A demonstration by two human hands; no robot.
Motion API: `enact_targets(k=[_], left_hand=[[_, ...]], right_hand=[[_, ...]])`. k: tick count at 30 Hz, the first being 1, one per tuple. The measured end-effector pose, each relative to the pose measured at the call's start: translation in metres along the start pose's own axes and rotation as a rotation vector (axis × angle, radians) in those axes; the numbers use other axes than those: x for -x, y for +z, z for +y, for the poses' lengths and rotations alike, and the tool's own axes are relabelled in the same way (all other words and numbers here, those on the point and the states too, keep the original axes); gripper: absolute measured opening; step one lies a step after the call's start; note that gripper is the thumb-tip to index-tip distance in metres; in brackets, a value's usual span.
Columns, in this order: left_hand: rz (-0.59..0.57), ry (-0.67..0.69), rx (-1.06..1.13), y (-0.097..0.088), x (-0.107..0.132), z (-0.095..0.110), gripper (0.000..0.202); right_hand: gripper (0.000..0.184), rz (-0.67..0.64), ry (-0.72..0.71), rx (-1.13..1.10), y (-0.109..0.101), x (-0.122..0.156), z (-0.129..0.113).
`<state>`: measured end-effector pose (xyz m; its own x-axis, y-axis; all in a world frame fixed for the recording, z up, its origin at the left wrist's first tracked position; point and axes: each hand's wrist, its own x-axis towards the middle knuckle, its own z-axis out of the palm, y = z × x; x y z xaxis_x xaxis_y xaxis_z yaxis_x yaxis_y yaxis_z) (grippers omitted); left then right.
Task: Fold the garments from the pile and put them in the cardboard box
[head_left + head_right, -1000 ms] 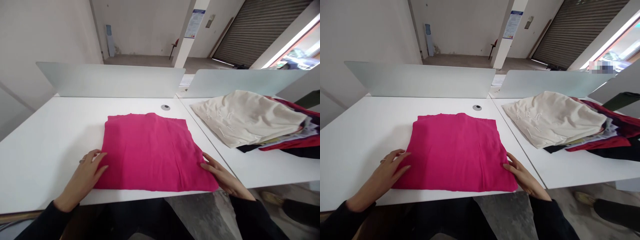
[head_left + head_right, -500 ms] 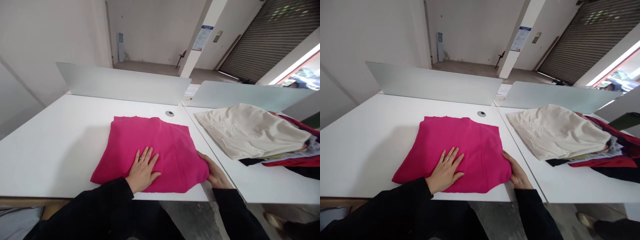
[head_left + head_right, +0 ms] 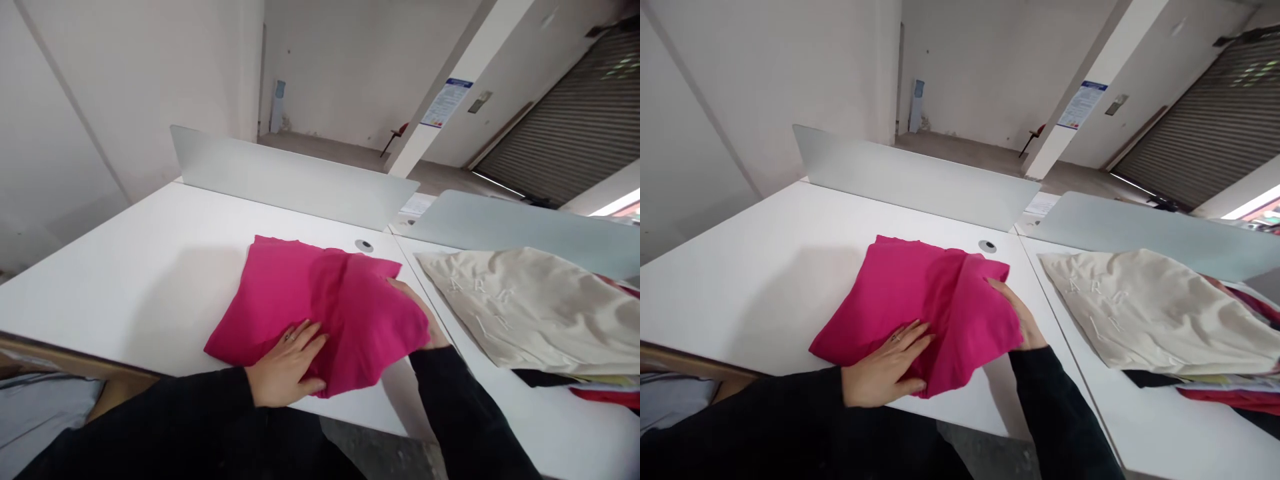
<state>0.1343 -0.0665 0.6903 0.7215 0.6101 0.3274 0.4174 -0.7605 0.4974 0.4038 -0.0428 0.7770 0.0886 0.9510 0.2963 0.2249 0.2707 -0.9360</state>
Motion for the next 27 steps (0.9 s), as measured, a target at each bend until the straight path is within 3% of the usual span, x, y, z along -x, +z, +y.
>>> enact_targets(k=[3, 5, 7, 8, 10, 13, 17, 19, 22, 27], left_hand=[[0.015, -0.096, 0.448, -0.006, 0.028, 0.006, 0.101], [0.097, -0.154, 0.788, -0.002, 0.040, 0.009, 0.110], [0.224, -0.232, 1.107, 0.007, 0.046, 0.010, 0.102], [0.297, -0.283, 1.231, 0.012, 0.047, 0.011, 0.093], [0.437, -0.383, 1.392, 0.017, 0.046, 0.011, 0.074], [0.548, -0.498, 1.541, 0.014, 0.042, 0.012, 0.063], [0.606, -0.638, 1.703, 0.007, 0.039, 0.015, 0.059], [0.619, -0.668, 1.740, 0.008, 0.040, 0.015, 0.056], [0.572, -0.694, 1.778, 0.013, 0.043, 0.012, 0.055], [0.446, -0.745, 1.729, 0.017, 0.051, 0.010, 0.055]], right_hand=[[0.035, -0.214, 0.040, -0.165, 0.066, -0.012, -0.041], [0.056, -0.335, 0.053, -0.290, 0.114, -0.020, -0.049], [0.080, -0.510, 0.124, -0.355, 0.154, -0.025, -0.041], [0.083, -0.594, 0.153, -0.364, 0.169, -0.027, -0.033], [0.072, -0.725, 0.147, -0.348, 0.186, -0.029, -0.017], [0.042, -0.753, -0.047, -0.221, 0.178, -0.034, -0.006], [0.025, -0.480, -0.503, 0.282, 0.146, -0.061, -0.010], [0.024, -0.349, -0.665, 0.509, 0.134, -0.084, -0.011], [0.028, -0.270, -0.712, 0.735, 0.127, -0.121, -0.008], [0.039, -0.148, -0.600, 1.100, 0.135, -0.152, 0.003]])
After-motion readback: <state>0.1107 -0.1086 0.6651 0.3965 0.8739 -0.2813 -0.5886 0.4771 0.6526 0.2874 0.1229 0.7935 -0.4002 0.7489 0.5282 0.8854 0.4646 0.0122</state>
